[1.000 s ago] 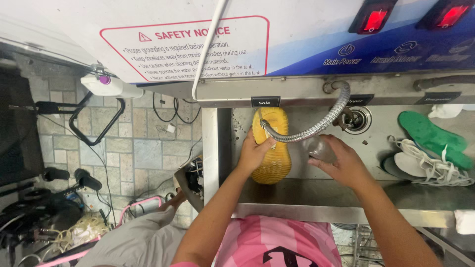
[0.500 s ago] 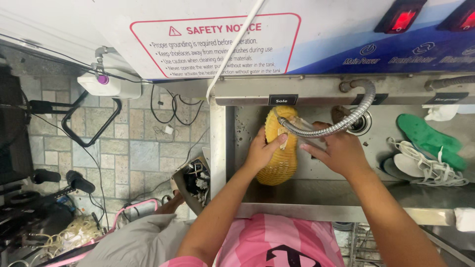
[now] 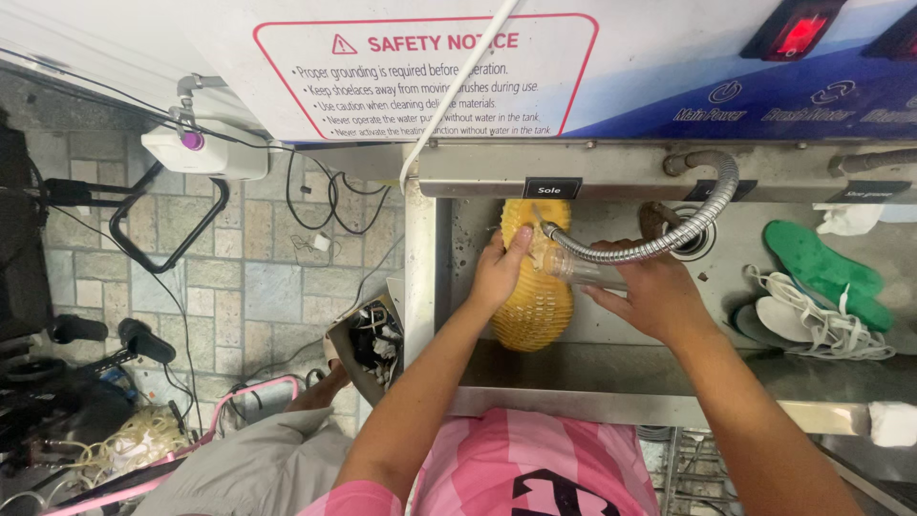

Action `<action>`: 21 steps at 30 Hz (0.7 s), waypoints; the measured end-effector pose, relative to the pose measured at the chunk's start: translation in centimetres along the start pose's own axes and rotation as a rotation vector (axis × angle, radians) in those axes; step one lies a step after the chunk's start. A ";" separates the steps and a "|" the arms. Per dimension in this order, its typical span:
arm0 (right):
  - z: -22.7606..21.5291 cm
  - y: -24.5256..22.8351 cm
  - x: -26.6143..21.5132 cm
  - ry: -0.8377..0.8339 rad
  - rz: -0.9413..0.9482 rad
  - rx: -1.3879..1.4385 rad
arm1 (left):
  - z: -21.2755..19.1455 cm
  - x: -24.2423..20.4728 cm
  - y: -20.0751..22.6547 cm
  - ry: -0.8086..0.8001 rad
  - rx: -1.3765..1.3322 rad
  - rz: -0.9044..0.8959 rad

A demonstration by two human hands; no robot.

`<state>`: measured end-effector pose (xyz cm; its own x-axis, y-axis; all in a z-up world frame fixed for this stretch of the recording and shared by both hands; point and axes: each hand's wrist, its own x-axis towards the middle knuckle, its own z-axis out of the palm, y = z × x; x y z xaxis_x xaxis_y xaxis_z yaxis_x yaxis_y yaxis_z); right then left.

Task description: The person cleans the sole of a yellow slipper using a blue spray bottle and a white cloth. They spray the sole, wipe it with the cloth, and then rinse it under a running water tap. The person repeats the wiping and rinsing process to ensure the sole is clean.

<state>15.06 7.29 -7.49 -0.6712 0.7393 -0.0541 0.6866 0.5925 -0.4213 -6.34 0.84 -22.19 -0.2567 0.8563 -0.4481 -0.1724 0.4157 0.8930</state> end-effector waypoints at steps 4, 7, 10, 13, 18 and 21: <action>3.1 3.4 -2.0 0.132 0.004 0.167 | -0.4 -0.1 0.2 0.011 -0.056 -0.012; 7.7 7.8 -4.5 0.218 0.231 0.432 | -0.5 -0.6 0.4 0.022 -0.023 -0.028; 12.9 13.5 -7.5 0.177 0.545 0.626 | -0.7 -1.1 0.8 0.017 -0.005 -0.035; 16.5 19.0 -10.4 0.134 0.659 0.683 | -0.7 -1.1 0.8 0.001 -0.090 -0.054; 16.2 24.2 -12.1 0.007 0.753 0.658 | -1.2 -1.3 0.1 0.028 -0.092 -0.083; 15.4 24.5 -12.7 -0.007 0.675 0.790 | -1.4 -1.4 -0.2 0.036 -0.122 -0.074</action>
<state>36.11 7.46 -31.08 -0.2182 0.8360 -0.5036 0.5432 -0.3247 -0.7743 -7.31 -0.85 -21.78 -0.2723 0.8123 -0.5157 -0.3062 0.4350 0.8468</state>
